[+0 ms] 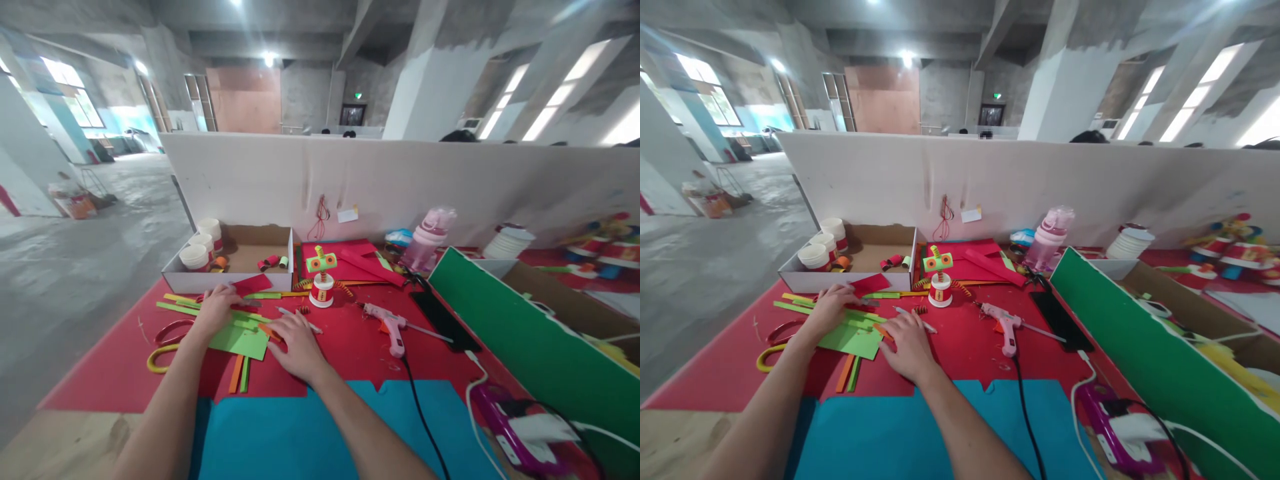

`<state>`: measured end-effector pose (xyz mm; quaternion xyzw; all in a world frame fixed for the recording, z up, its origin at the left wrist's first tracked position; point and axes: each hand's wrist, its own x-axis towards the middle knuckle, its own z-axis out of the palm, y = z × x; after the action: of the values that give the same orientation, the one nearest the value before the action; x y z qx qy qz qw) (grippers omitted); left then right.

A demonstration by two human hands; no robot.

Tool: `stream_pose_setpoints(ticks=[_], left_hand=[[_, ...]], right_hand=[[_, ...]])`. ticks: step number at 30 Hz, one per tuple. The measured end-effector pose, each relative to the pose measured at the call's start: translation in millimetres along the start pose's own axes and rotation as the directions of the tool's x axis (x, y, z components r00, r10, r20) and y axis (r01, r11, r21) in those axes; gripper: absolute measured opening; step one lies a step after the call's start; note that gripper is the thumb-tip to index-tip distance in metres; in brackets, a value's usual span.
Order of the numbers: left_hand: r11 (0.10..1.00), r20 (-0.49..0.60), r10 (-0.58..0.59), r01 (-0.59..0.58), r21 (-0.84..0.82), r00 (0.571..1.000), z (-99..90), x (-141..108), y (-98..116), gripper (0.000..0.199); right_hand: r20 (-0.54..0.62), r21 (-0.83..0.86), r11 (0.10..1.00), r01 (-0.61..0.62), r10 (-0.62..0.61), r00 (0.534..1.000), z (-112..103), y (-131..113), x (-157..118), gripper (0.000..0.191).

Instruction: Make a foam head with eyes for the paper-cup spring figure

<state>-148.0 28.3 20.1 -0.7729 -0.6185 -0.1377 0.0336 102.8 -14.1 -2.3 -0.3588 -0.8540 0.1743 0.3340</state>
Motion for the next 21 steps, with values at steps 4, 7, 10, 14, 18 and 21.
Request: stream_pose_setpoints(ticks=[4, 7, 10, 14, 18, 21], left_hand=[[0.989, 0.029, 0.007, -0.002, -0.151, 1.0, -4.4, -4.6, -12.7, 0.035], [0.975, -0.018, -0.047, 0.042, -0.216, 0.999, -11.1, -8.3, -21.0, 0.029], [0.966, -0.247, -0.241, 0.208, -0.151, 0.939, -21.6, -14.6, -28.7, 0.029], [0.9, -0.49, -0.415, 0.423, -0.101, 0.766, -30.9, -23.1, -36.6, 0.029], [0.916, -0.403, -0.395, 0.386, -0.107, 0.825, -24.3, -20.5, -35.7, 0.03], [0.953, -0.266, -0.301, 0.294, -0.066, 0.916, -12.7, -13.9, -28.9, 0.036]], right_hand=[[0.099, 0.018, 0.999, 0.046, -0.047, 0.994, 4.6, 0.5, -1.9, 0.021], [0.101, 0.049, 0.997, 0.059, -0.064, 0.993, 7.8, 1.2, -3.5, 0.016], [0.084, 0.077, 0.995, 0.069, -0.075, 0.994, 9.0, 1.3, -4.3, 0.014], [0.054, 0.103, 0.992, 0.066, -0.072, 0.996, 9.6, 1.5, -4.4, 0.013], [0.048, 0.125, 0.989, 0.076, -0.083, 0.995, 9.9, 1.2, -3.8, 0.013], [0.065, 0.149, 0.982, 0.115, -0.126, 0.99, 10.0, 0.4, -3.5, 0.014]])
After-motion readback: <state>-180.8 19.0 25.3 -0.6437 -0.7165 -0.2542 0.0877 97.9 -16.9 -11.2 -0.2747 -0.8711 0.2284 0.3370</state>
